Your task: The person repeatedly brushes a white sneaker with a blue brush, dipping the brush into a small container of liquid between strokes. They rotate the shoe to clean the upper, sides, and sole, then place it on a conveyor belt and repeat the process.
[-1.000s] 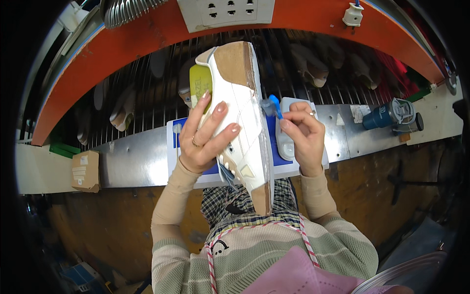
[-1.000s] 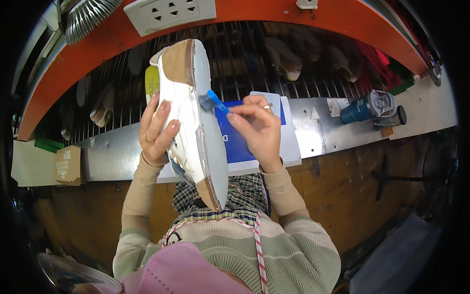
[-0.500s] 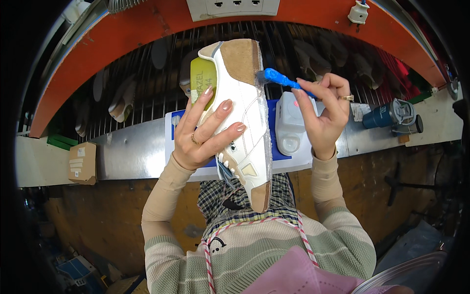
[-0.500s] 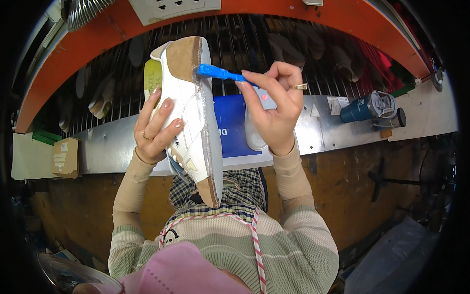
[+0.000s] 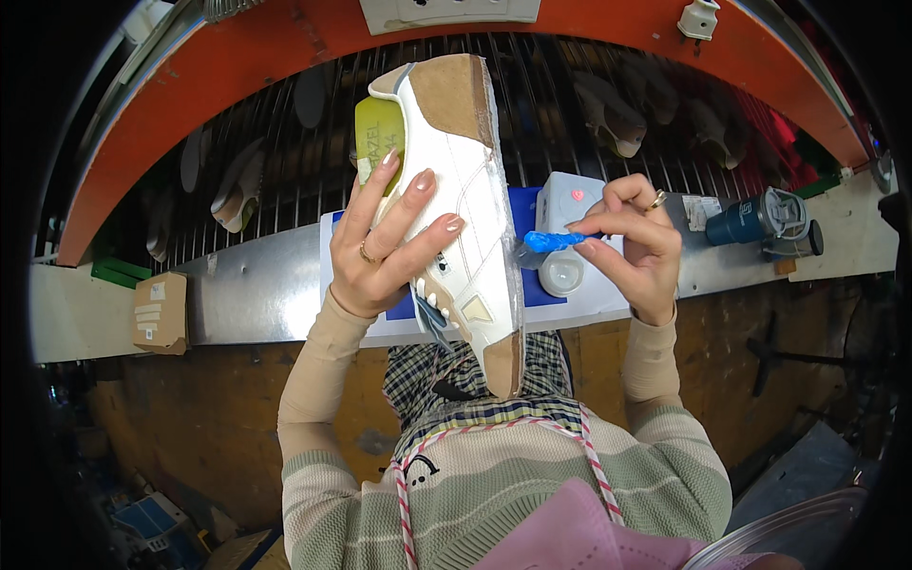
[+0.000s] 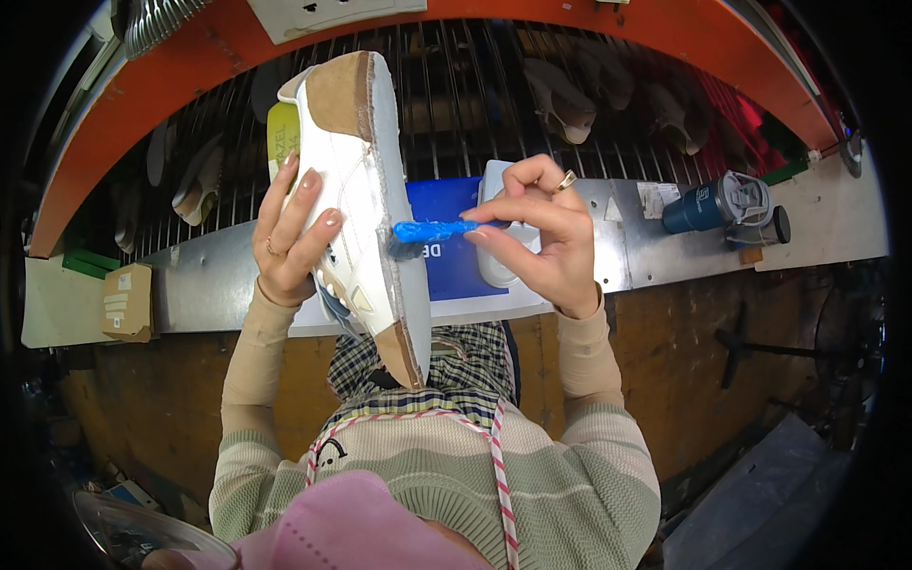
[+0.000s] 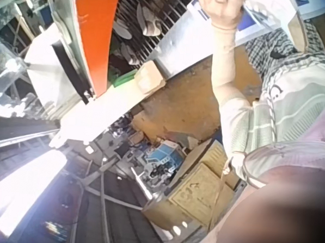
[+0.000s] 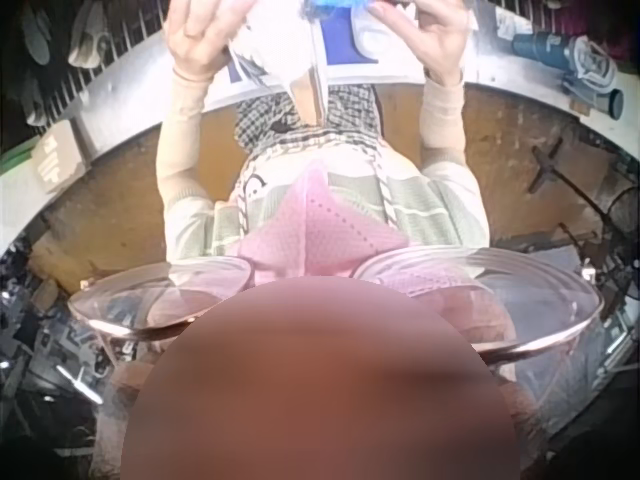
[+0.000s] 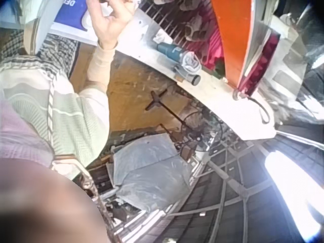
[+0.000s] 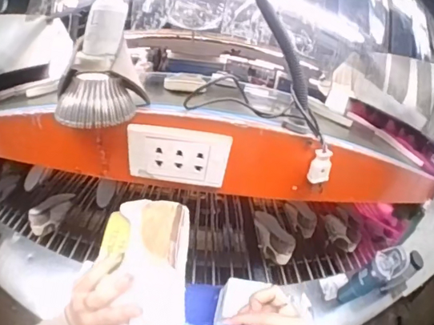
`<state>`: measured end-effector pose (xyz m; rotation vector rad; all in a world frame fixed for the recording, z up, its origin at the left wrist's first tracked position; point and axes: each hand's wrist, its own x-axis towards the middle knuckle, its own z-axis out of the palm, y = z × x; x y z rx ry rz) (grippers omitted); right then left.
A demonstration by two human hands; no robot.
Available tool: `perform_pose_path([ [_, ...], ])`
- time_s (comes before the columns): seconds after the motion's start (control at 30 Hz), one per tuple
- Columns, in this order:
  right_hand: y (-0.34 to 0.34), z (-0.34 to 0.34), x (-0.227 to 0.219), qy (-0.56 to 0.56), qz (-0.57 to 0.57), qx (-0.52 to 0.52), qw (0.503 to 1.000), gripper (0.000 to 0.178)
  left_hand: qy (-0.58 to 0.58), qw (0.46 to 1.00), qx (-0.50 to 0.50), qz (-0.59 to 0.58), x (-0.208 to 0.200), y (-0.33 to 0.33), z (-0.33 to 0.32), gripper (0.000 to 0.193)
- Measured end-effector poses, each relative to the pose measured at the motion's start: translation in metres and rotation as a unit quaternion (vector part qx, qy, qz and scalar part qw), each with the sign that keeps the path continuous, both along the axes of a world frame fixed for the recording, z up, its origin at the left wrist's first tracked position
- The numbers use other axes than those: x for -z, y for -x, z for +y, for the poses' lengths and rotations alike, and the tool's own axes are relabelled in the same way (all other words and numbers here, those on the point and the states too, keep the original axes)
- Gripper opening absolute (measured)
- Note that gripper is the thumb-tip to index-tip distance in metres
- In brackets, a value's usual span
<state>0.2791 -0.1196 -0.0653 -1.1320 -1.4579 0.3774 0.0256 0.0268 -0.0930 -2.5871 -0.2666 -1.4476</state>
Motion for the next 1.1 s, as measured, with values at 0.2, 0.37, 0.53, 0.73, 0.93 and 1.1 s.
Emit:
perform_pose_path([
  [0.2, 0.038, 0.004, 0.025, 0.017, 0.22, 0.027, 0.975, 0.025, 0.013, 1.0, 0.001, -0.026, 0.003, -0.011, 0.001, 0.045],
  [0.37, 0.04, 0.001, 0.043, -0.005, 0.193, 0.016, 0.981, 0.026, 0.026, 0.999, 0.002, -0.027, 0.003, -0.012, 0.001, 0.045],
  [0.53, 0.018, -0.011, 0.027, 0.045, 0.131, 0.019, 0.99, 0.022, 0.004, 1.0, -0.007, -0.006, -0.001, -0.007, 0.007, 0.046],
  [0.73, 0.001, 0.006, 0.0, -0.028, -0.093, 0.139, 0.986, 0.019, -0.037, 0.998, -0.025, 0.039, -0.008, 0.0, 0.009, 0.046],
  [0.93, -0.007, 0.003, -0.01, -0.033, -0.14, 0.049, 0.988, 0.02, -0.038, 0.998, -0.029, 0.037, -0.009, 0.005, 0.01, 0.047],
  [1.1, -0.008, -0.001, -0.006, -0.024, -0.095, -0.027, 0.995, 0.022, -0.033, 0.998, -0.031, 0.037, -0.008, 0.007, 0.011, 0.049],
])
